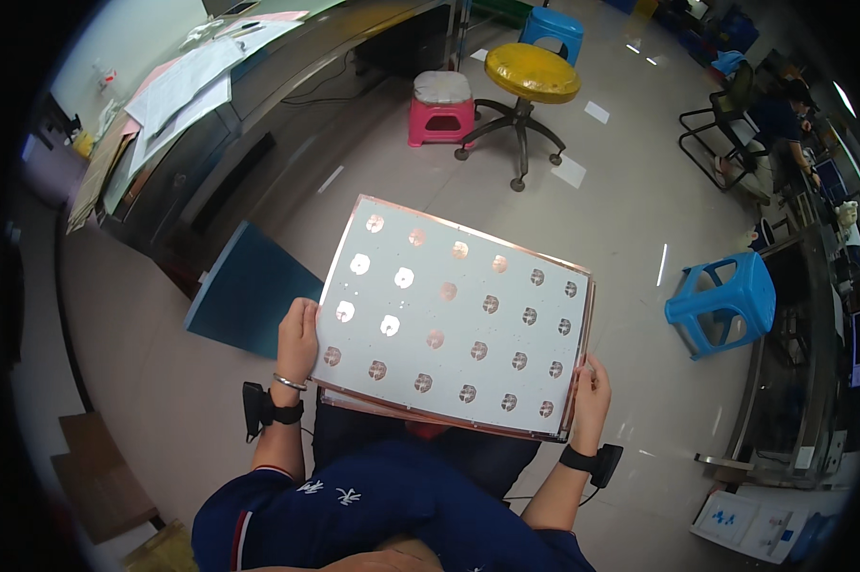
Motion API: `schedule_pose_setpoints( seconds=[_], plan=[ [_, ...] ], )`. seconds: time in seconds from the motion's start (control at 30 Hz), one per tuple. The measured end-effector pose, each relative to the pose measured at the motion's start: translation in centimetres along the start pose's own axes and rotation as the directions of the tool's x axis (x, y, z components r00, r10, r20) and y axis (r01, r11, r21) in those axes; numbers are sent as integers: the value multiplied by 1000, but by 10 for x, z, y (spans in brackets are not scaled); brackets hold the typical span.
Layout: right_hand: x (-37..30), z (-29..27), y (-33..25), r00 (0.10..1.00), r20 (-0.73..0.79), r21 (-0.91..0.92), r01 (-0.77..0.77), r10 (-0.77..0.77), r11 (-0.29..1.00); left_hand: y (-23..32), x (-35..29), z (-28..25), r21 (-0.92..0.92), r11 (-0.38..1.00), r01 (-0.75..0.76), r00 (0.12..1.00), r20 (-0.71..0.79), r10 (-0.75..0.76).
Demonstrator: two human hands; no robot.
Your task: The recorder is flipping through and inspecting a stack of metal sheets containing circular cutouts or patterns.
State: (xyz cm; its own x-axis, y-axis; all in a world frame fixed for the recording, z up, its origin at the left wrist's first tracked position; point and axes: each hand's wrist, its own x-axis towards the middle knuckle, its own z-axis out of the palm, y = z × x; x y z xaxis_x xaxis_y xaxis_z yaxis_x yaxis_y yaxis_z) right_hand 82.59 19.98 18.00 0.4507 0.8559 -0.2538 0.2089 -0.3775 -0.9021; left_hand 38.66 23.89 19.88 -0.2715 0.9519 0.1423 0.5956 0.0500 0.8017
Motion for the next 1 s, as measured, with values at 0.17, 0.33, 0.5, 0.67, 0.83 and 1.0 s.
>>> schedule_pose_setpoints(
  seconds=[0.17, 0.33, 0.5, 0.67, 0.83, 1.0],
  plan=[
    [7, 11, 18, 949, -133, -117, 270, -285, 956, -2, -4, 2, 24, 999, -47, 998, -46, 48],
    [-9, 14, -19, 988, -117, 143, 115, -98, 983, -6, -4, 5, 26, 998, -60, 995, -77, 61],
    [-10, 0, -20, 998, -25, 358, 59, -54, 932, -14, -1, 5, 35, 999, -40, 993, -106, 44],
    [-17, 0, -35, 998, 34, 475, 32, -54, 880, -24, -2, 7, 64, 995, -76, 989, -122, 83],
    [-21, 0, -45, 993, 47, 509, 67, -105, 858, -29, -3, 8, 80, 995, -64, 984, -159, 77],
    [-25, 0, -53, 990, 59, 511, 82, -131, 856, -33, -5, 4, 94, 995, -39, 985, -163, 54]
  ],
)
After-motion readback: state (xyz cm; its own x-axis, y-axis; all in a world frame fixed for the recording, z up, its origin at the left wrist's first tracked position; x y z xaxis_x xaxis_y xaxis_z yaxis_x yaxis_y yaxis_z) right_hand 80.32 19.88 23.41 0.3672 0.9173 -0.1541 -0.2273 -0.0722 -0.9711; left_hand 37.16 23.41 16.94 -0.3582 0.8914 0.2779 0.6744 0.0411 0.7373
